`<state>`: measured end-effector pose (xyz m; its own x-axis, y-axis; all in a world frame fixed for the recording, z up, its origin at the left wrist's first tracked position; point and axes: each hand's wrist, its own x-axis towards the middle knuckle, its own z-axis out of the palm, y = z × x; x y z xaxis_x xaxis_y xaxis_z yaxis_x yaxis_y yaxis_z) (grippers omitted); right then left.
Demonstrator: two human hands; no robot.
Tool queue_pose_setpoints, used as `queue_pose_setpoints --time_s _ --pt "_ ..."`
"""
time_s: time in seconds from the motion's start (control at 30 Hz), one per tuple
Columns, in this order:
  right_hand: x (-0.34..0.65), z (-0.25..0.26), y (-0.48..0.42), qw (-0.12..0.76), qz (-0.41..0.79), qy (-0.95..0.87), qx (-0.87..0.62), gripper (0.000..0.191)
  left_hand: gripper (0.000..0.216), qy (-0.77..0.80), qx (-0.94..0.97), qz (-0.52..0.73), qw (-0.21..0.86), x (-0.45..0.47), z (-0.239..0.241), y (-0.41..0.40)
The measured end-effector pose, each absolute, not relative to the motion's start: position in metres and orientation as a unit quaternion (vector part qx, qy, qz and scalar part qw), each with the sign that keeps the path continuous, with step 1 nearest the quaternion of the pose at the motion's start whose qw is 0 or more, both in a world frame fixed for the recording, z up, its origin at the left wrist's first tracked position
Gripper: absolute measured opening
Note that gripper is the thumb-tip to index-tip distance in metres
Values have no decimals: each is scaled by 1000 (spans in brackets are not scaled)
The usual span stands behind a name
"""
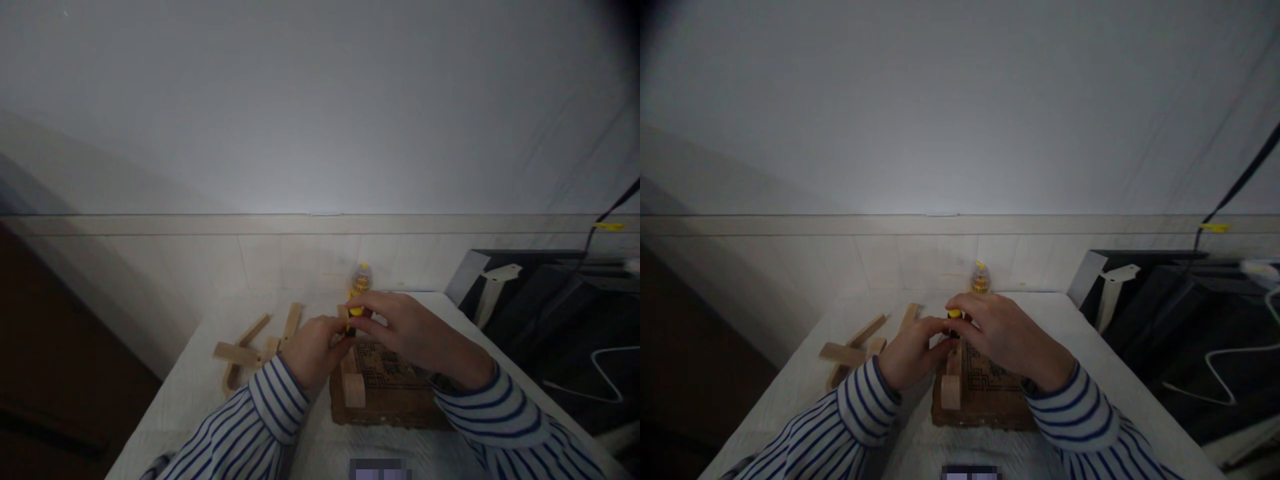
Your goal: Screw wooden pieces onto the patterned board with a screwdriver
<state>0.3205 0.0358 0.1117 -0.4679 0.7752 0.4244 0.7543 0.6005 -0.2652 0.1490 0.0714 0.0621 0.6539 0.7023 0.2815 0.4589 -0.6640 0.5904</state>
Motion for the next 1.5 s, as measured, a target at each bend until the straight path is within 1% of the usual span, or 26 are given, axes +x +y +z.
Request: queue_pose_setpoints --time_s 0.27,0.67,0.87,1.07,1.27,1.5 --pt "318 113 34 254 22 -857 -448 20 24 331 877 245 246 149 64 71" --pt "317 112 37 267 8 -861 -434 21 20 380 861 267 207 149 55 77" --pt "315 112 36 254 3 -857 -449 21 15 387 855 264 221 149 57 75" --pt "317 108 35 283 20 -854 -437 31 15 397 855 245 226 149 61 74" --pt "318 107 36 269 18 -858 -436 25 16 366 867 252 226 147 63 73" --pt "318 108 36 259 22 -861 -437 25 16 365 867 240 239 147 64 75"
